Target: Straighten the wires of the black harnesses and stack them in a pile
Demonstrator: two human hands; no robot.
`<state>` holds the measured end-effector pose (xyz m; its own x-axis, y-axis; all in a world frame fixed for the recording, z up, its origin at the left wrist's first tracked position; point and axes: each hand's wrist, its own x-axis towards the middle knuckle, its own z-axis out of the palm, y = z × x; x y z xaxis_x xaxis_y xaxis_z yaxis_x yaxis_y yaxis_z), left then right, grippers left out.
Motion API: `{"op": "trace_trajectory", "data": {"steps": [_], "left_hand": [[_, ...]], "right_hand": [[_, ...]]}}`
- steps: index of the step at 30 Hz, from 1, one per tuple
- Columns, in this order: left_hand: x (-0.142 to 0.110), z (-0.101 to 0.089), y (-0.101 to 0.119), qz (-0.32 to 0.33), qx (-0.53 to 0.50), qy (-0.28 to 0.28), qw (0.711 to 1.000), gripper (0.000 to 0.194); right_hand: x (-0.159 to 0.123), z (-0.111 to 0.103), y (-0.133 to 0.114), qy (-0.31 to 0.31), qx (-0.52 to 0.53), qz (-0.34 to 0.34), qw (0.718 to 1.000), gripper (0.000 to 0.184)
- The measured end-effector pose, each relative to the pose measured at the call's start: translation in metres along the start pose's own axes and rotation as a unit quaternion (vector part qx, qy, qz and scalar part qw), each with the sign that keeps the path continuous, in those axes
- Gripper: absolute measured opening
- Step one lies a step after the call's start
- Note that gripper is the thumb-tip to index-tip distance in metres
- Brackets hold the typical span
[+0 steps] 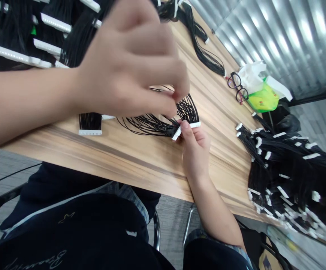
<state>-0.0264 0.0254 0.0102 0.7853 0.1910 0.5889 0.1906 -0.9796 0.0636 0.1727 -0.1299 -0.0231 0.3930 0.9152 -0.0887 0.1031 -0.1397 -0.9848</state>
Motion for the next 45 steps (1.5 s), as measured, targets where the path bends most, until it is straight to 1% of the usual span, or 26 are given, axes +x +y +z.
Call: {"op": "trace_trajectory", "data": {"steps": [3,5,7,9,13,15,17,20,24,26,28,30,32,35,38,40,42,43,44,45], "left_hand": [[0.005,0.006,0.011,-0.002,-0.061,-0.043,0.997,0.045],[0.008,0.009,0.017,-0.002,-0.094,-0.055,0.994,0.040],[0.009,0.010,0.020,-0.002,-0.084,-0.045,0.995,0.031],[0.009,0.010,0.021,-0.010,-0.060,-0.042,0.997,0.030],[0.012,0.007,0.022,-0.058,-0.079,-0.082,0.992,0.051],[0.015,0.005,0.024,-0.077,-0.090,-0.094,0.989,0.056],[0.017,0.003,0.025,-0.082,-0.081,-0.108,0.987,0.061],[0.017,0.001,0.025,-0.051,-0.044,-0.127,0.990,0.067],[0.013,0.003,0.024,0.006,-0.003,-0.127,0.992,0.051],[0.010,0.004,0.023,0.017,0.002,-0.126,0.992,0.051],[0.008,0.006,0.024,0.004,-0.010,-0.125,0.992,0.054],[0.006,0.009,0.025,-0.023,-0.039,-0.129,0.991,0.054],[0.003,0.013,0.027,-0.055,-0.071,-0.154,0.984,0.055],[0.001,0.018,0.031,-0.101,-0.112,-0.188,0.971,0.064],[0.000,0.022,0.034,-0.109,-0.126,-0.180,0.969,0.067],[0.000,0.022,0.035,-0.096,-0.114,-0.181,0.972,0.062],[0.002,0.019,0.035,-0.075,-0.083,-0.175,0.978,0.060],[0.003,0.015,0.034,-0.059,-0.059,-0.162,0.983,0.060],[0.003,0.010,0.033,-0.034,-0.036,-0.138,0.989,0.058],[0.004,0.005,0.032,0.002,-0.023,-0.094,0.995,0.056]], "right_hand": [[-0.001,-0.001,0.003,-0.020,0.038,0.008,0.999,0.032],[-0.001,-0.002,0.004,-0.028,0.051,0.012,0.998,0.032],[-0.001,-0.003,0.004,-0.031,0.051,0.019,0.998,0.033],[-0.001,-0.003,0.003,-0.032,0.049,0.026,0.998,0.035],[0.000,-0.003,0.003,-0.042,0.067,0.033,0.996,0.034],[0.000,-0.002,0.004,-0.053,0.071,0.035,0.995,0.033],[-0.001,-0.002,0.004,-0.059,0.069,0.032,0.995,0.032],[-0.002,-0.001,0.004,-0.052,0.062,0.025,0.996,0.034],[-0.002,0.000,0.003,-0.045,0.055,0.019,0.997,0.035],[-0.003,0.000,0.002,-0.046,0.043,0.020,0.998,0.036],[-0.003,0.001,0.000,-0.042,0.025,0.017,0.999,0.037],[-0.003,0.002,-0.002,-0.035,0.006,0.011,0.999,0.036],[-0.004,0.003,-0.004,-0.032,-0.012,0.004,0.999,0.034],[-0.005,0.006,-0.007,-0.035,-0.028,-0.010,0.999,0.032],[-0.006,0.008,-0.009,-0.031,-0.038,-0.021,0.999,0.032],[-0.006,0.009,-0.010,-0.025,-0.044,-0.025,0.998,0.031],[-0.005,0.009,-0.010,-0.020,-0.048,-0.029,0.998,0.031],[-0.005,0.008,-0.010,-0.018,-0.047,-0.029,0.998,0.031],[-0.004,0.007,-0.009,-0.016,-0.045,-0.026,0.999,0.031],[-0.003,0.007,-0.009,-0.013,-0.042,-0.021,0.999,0.032]]}}
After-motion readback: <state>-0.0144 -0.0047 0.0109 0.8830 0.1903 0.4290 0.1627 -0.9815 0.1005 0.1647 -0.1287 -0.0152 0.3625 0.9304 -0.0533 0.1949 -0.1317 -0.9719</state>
